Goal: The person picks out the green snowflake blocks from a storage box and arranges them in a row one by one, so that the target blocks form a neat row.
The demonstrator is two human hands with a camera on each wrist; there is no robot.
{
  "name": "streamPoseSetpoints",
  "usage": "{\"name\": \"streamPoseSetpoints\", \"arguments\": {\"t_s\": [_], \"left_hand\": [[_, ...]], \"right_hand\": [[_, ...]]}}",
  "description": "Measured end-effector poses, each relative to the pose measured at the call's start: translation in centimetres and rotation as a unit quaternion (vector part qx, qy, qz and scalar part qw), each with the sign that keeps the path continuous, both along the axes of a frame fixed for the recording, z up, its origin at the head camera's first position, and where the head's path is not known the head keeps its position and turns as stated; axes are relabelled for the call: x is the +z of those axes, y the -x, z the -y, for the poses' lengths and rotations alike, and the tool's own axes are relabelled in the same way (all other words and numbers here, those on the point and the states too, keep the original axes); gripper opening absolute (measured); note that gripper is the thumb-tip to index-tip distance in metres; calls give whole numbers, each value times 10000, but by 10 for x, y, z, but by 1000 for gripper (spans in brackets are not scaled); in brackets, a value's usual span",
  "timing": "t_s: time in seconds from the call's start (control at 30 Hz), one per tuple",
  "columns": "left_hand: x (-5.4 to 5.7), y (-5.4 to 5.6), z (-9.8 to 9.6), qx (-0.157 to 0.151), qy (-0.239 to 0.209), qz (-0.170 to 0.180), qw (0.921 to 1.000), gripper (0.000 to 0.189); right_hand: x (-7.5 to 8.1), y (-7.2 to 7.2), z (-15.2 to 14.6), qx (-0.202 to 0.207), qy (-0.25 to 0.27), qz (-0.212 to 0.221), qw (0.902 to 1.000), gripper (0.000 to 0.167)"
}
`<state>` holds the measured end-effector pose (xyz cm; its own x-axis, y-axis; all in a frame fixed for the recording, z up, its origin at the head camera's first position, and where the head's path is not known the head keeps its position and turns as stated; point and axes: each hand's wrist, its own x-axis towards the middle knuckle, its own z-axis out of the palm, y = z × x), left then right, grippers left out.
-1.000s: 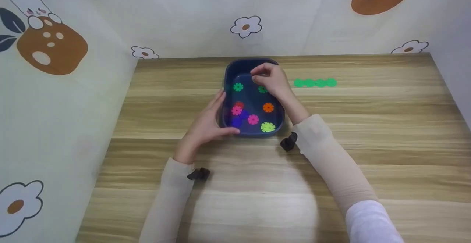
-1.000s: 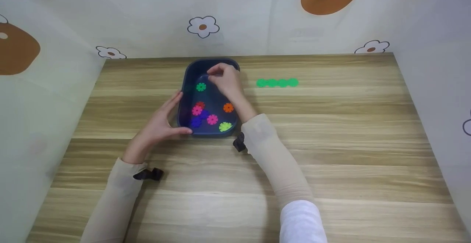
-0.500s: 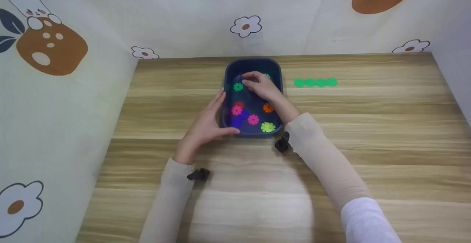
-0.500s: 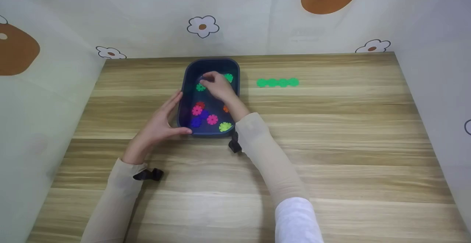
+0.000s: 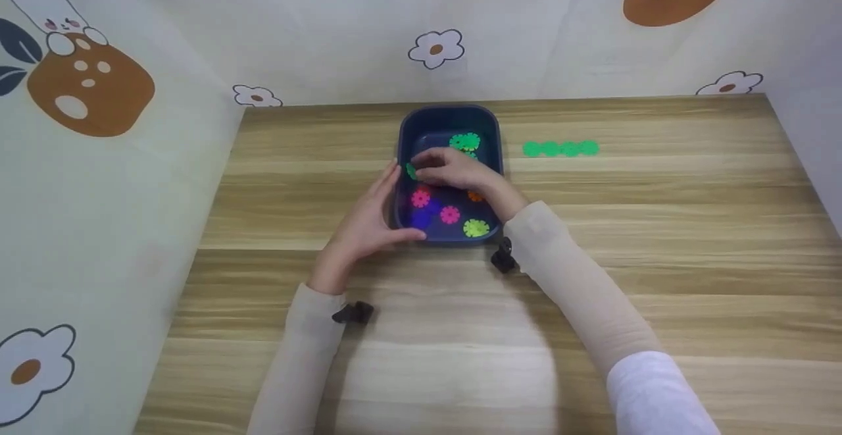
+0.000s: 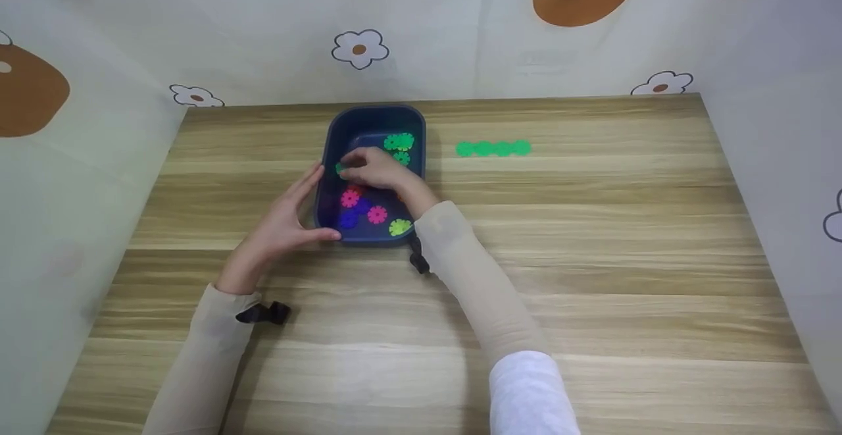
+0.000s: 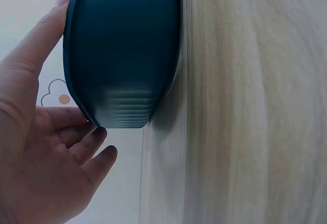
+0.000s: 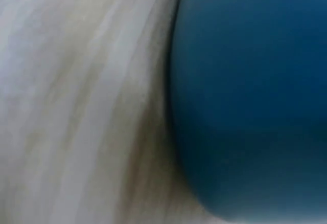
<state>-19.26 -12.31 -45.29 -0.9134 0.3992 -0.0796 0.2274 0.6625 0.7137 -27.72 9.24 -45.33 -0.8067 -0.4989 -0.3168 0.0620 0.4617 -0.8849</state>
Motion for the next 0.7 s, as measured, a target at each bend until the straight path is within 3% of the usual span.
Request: {"name": "streamPoseSetpoints", "arguments": {"t_s": [0.23,0.7], "left_hand": [[0,-1,1,15,17,47,10000,116],[0,0,1,-34,-109,-15,9999,116]], "right_hand": [[0,-1,0,354,-237,-332,9985,49],[-2,-4,7,171,380,443,9981,45]]}}
